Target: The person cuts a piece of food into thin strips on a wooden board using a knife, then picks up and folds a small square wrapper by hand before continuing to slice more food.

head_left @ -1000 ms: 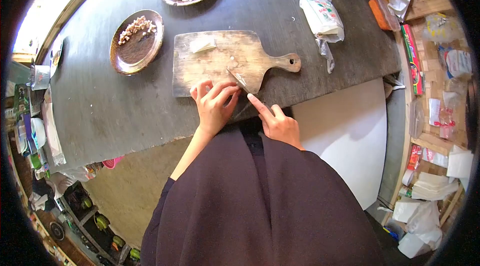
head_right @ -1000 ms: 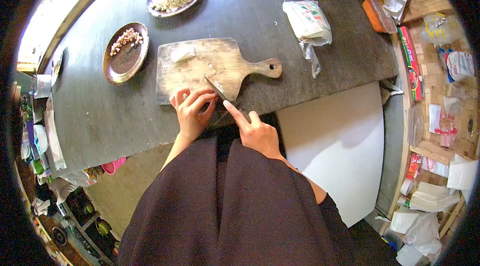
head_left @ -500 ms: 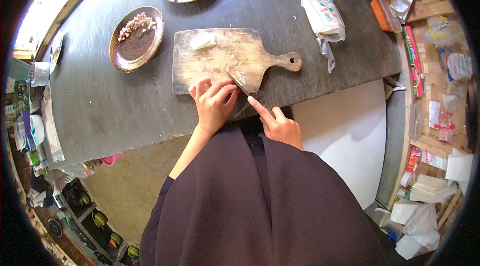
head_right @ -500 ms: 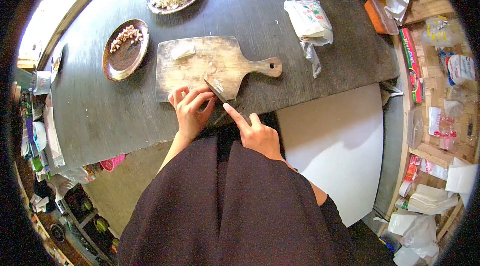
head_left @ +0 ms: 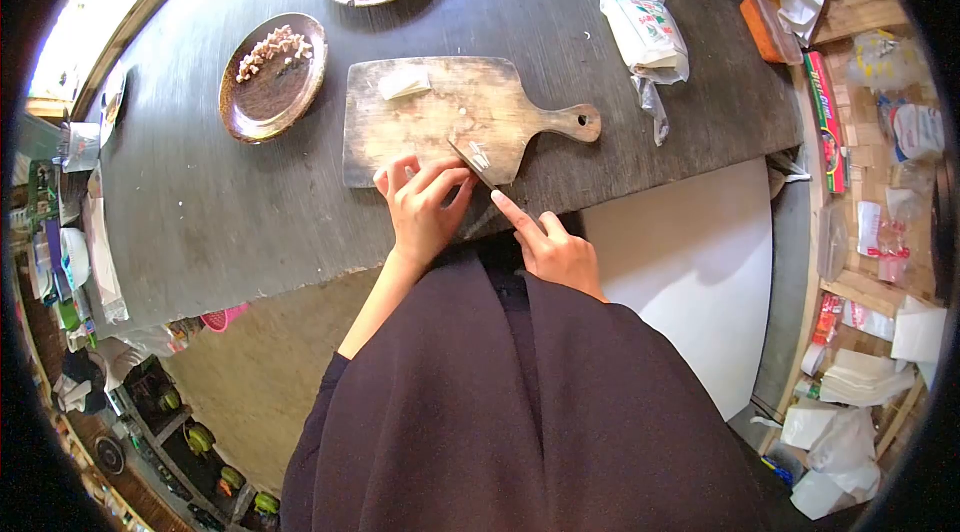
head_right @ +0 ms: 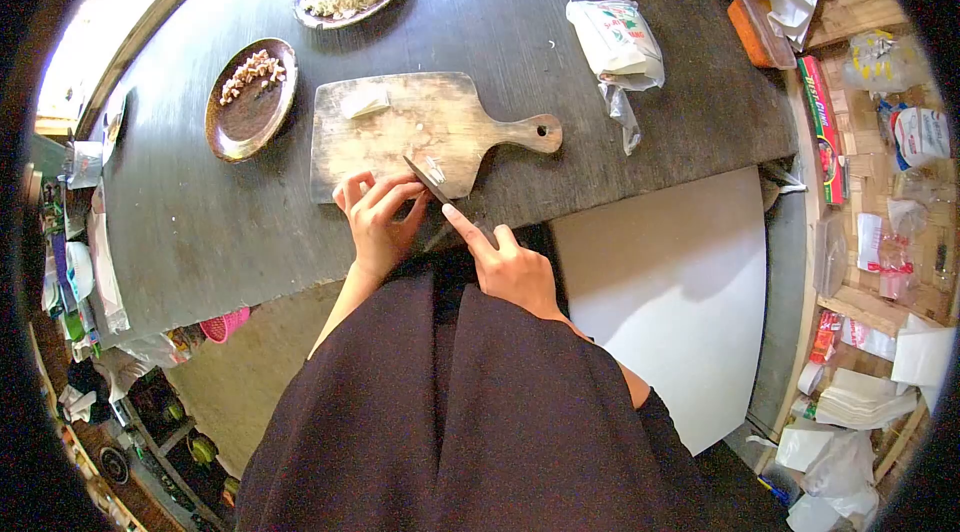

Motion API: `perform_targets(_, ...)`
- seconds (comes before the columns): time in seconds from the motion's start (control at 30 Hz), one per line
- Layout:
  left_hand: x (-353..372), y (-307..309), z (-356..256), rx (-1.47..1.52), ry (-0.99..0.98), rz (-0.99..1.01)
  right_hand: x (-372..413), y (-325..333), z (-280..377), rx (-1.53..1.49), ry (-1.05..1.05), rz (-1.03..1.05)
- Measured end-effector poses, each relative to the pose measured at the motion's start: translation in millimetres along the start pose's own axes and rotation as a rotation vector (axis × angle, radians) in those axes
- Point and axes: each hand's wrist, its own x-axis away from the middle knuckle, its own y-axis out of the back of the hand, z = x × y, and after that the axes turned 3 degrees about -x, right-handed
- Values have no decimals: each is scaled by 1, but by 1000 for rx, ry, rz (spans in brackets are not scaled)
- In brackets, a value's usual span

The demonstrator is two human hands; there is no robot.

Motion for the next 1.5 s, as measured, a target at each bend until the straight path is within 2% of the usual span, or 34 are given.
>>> perform_targets(1.5,5,2,-5,-28,19,-4,1,2,1,-42,-29,36)
